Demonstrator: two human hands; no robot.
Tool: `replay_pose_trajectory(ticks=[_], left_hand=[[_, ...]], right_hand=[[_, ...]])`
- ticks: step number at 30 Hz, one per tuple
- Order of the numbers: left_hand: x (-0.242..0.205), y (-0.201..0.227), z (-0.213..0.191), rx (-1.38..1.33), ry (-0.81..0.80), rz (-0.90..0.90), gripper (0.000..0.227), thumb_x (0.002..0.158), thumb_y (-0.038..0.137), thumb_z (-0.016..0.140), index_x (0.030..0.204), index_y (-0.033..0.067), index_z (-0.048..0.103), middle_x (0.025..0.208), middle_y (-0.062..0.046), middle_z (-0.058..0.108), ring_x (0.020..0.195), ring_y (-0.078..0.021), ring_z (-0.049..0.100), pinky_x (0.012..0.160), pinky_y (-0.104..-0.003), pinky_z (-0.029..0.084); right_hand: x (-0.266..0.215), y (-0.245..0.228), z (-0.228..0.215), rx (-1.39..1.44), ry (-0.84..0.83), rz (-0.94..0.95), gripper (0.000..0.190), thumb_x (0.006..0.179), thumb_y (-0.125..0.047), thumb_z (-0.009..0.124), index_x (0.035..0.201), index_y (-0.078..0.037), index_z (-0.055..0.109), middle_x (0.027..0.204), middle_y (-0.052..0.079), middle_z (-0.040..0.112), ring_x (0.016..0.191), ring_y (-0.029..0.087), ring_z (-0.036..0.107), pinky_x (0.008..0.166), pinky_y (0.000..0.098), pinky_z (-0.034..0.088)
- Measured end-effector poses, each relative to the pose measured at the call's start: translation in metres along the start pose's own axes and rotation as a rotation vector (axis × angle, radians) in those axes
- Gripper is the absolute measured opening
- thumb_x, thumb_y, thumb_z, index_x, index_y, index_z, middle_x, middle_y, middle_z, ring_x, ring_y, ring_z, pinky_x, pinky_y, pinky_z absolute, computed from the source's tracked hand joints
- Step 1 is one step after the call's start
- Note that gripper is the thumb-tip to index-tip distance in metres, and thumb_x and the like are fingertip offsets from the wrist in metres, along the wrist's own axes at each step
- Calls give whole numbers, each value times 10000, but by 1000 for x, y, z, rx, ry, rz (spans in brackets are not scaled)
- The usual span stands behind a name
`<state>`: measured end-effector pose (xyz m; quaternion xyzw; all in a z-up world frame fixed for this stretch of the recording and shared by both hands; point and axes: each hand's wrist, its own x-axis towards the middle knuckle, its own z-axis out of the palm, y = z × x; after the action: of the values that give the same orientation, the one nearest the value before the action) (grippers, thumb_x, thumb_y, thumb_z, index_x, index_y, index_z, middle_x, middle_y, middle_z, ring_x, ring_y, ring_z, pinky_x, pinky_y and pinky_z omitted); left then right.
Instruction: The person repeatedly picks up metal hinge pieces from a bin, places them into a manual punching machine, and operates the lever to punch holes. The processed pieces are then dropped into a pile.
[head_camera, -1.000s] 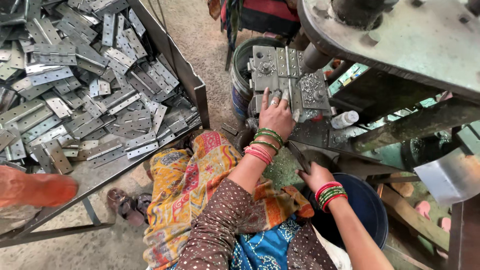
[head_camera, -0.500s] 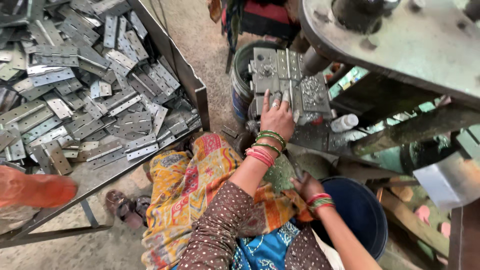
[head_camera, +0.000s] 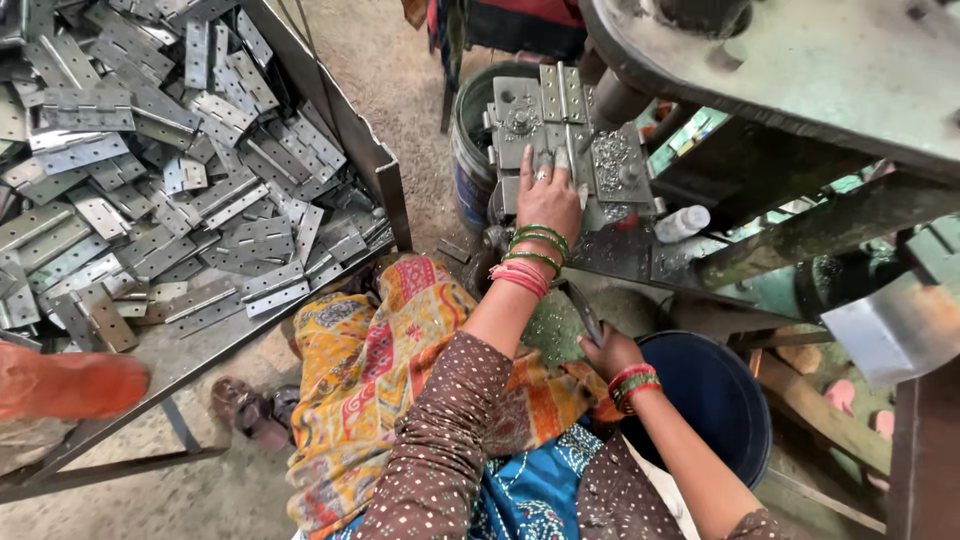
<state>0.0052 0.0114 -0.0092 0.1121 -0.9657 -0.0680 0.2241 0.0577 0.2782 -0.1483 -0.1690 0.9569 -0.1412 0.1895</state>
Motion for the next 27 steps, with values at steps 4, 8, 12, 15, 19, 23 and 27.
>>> replay_pose_trajectory(ticks=[4, 8, 12, 15, 19, 23, 27], left_hand=[[6, -4, 0, -7, 43, 0, 414, 964, 369, 557, 1090, 40, 774, 1404, -146, 601, 1227, -267, 595, 1252, -542, 90], [1, -4, 0, -23, -52, 21, 330, 953, 280, 559, 1097, 83, 782, 1391, -153, 606, 1252, -282, 586, 1267, -558, 86], [2, -3, -1, -34, -47, 15, 314, 961, 281, 564, 1046, 88, 795, 1407, -143, 605, 1284, -265, 579, 1280, -556, 90], [-4, 5, 0, -118, 31, 50, 299, 907, 278, 578, 995, 106, 805, 1332, -161, 629, 1293, -296, 571, 1248, -569, 102], [-7, -4, -2, -65, -59, 39, 279, 920, 211, 578, 1048, 97, 799, 1266, -132, 659, 1308, -288, 570, 1279, -573, 92], [-6, -2, -12, -83, -191, 27, 262, 997, 183, 556, 1086, 91, 785, 1278, -116, 661, 1317, -269, 574, 1337, -572, 59], [9, -9, -20, -20, -96, 36, 277, 872, 208, 581, 1009, 110, 800, 1410, -143, 597, 1277, -266, 561, 1245, -576, 48]], right_hand=[[18, -1, -32, -68, -103, 66, 573, 831, -571, 730, 1007, -29, 669, 902, 272, 724, 881, 441, 711, 815, 500, 547], [10, -1, -29, -89, -71, 62, 538, 836, -546, 732, 1014, -40, 679, 920, 277, 716, 917, 452, 699, 813, 506, 542], [3, -3, 7, 24, 9, -37, 464, 905, -498, 650, 1001, -44, 659, 875, 254, 714, 860, 446, 704, 766, 510, 539], [-11, 8, 30, 105, 82, -8, 443, 889, -476, 643, 1039, -59, 645, 863, 250, 718, 856, 454, 696, 736, 529, 533], [-2, 9, 48, 52, 91, 16, 440, 898, -480, 637, 1063, -73, 636, 868, 257, 724, 864, 462, 695, 750, 543, 530], [5, 10, 41, 73, 106, 30, 448, 884, -467, 655, 1069, -58, 642, 903, 272, 722, 875, 483, 683, 750, 552, 530], [19, 3, -5, -49, 4, -45, 594, 843, -576, 698, 1029, -13, 657, 898, 281, 717, 860, 447, 716, 762, 511, 561]])
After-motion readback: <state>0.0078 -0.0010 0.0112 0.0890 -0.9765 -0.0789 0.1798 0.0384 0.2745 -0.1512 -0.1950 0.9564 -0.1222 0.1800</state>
